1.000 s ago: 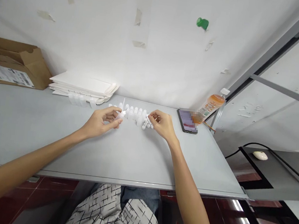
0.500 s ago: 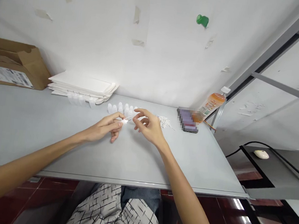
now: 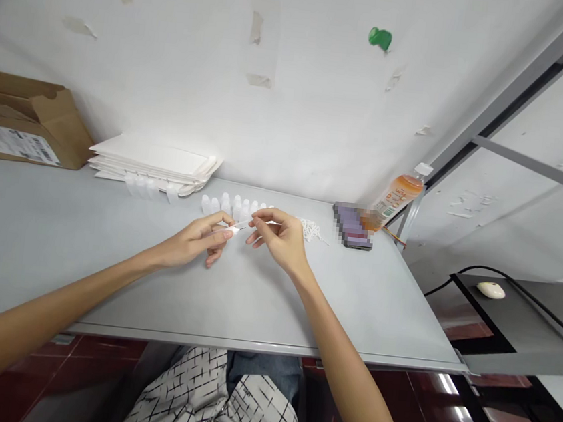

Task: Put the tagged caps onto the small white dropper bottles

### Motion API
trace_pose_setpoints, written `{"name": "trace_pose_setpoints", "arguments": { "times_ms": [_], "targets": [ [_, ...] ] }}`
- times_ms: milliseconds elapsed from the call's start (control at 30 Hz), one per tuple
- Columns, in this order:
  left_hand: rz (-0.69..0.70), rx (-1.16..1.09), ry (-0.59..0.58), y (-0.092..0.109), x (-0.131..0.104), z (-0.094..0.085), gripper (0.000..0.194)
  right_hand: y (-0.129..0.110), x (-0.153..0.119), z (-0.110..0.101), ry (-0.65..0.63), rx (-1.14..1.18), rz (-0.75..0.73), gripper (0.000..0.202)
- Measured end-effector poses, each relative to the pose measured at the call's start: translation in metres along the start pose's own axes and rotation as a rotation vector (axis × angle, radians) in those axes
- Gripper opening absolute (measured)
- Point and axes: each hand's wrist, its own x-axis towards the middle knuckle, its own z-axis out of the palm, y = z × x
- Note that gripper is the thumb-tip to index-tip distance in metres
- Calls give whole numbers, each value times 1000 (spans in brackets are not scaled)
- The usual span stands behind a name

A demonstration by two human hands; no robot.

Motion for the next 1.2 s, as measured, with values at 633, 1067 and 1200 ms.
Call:
{"name": "trace_pose_setpoints", "arguments": {
  "times_ms": [633,1067,1200],
  "targets": [
    [50,-40,-6,5,0,-2,28,-6,-1,-2,-70,88,-55,12],
    [68,-32,4,6,0,-1,27,-7,-3,-2,-83,108,-87,8],
    [87,-34,15,9,0,1,28,-6,-3,-3,-69,125,-21,8]
  ]
}}
